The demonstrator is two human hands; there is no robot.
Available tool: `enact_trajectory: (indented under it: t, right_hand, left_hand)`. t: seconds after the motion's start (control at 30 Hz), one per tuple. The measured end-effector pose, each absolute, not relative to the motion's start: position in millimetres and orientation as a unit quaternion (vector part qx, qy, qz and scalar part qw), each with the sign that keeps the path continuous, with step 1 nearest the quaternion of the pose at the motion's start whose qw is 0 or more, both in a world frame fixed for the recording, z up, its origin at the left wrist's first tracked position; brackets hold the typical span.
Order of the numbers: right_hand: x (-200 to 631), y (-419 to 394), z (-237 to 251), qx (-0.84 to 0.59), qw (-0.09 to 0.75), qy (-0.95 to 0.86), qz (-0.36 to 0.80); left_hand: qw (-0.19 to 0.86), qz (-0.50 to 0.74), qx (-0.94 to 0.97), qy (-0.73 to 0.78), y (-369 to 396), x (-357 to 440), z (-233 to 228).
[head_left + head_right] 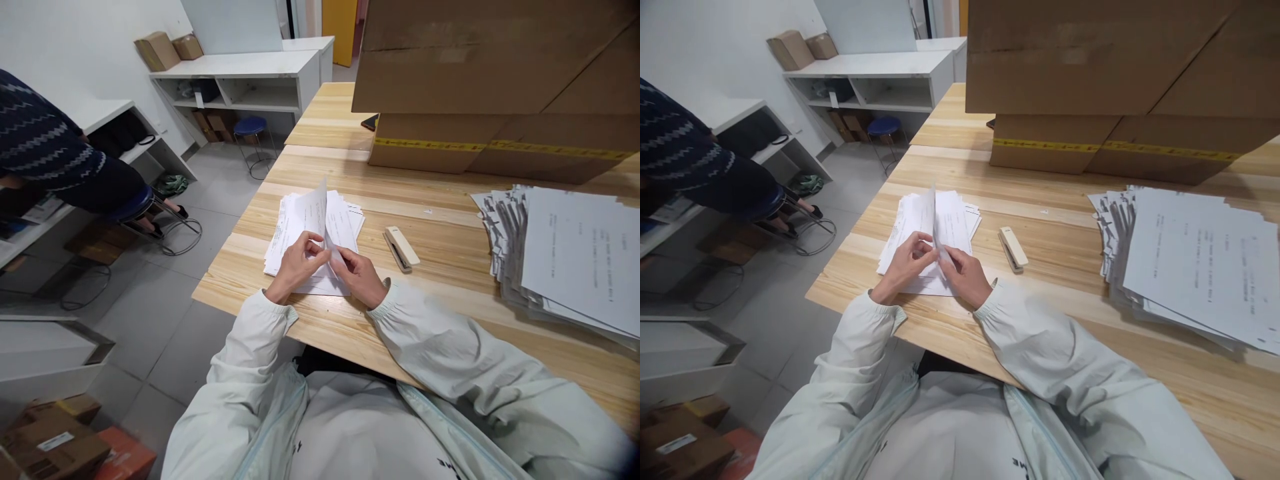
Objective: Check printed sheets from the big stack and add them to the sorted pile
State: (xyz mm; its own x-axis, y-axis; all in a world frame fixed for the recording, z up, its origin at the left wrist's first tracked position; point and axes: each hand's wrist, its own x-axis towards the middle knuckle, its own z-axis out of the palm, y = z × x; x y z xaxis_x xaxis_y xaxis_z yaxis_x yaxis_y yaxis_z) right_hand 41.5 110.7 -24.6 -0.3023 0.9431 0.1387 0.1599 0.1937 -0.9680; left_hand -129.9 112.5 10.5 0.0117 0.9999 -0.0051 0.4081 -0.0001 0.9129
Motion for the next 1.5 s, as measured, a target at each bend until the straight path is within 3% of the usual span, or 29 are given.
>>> enact_trajectory:
  t: [0.17,0.4,0.57,0.7,0.77,0.87,1.1,1.33,1.5]
  right_hand:
    - [41.8,115.9,-38.6,-0.475,0.468,-0.604,0.436]
    - [43.2,120.6,-48.0,-0.482,0.493,-0.567,0.451]
    - [45.6,117.4,-33.7,-0.519,0.456,-0.582,0.428]
    - [46.0,122.9,-20.1,-0.514,0.437,-0.495,0.547]
    - [44.6,129.7,-17.8,-0.505,0.416,-0.483,0.582]
    - [40.5,137.3,-18.9,-0.493,0.434,-0.551,0.515]
    - [65.7,89.6,4.3,-0.429,0.529,-0.655,0.326]
    - [129.8,16.6,-1.1,-0.395,0.518,-0.678,0.339]
    - [143.2,-0.2,-21.3,-0.403,0.489,-0.668,0.390]
  left_hand:
    - [0.476,0.461,0.455,0.594,114.4,-140.2,10.9]
    - [0.471,0.554,0.385,0.567,118.1,-146.2,12.7]
    - [0.507,0.500,0.443,0.544,111.8,-147.8,13.6]
    - [0.525,0.417,0.515,0.534,105.0,-147.0,19.1]
    - [0.516,0.403,0.530,0.540,104.9,-146.1,19.9]
    - [0.499,0.413,0.535,0.542,109.7,-147.0,16.7]
    - [0.260,0.668,0.352,0.602,96.1,-156.8,18.0]
    - [0.603,0.534,0.359,0.471,24.1,-119.8,15.0]
    - [0.735,0.496,0.272,0.374,9.1,-96.0,5.2]
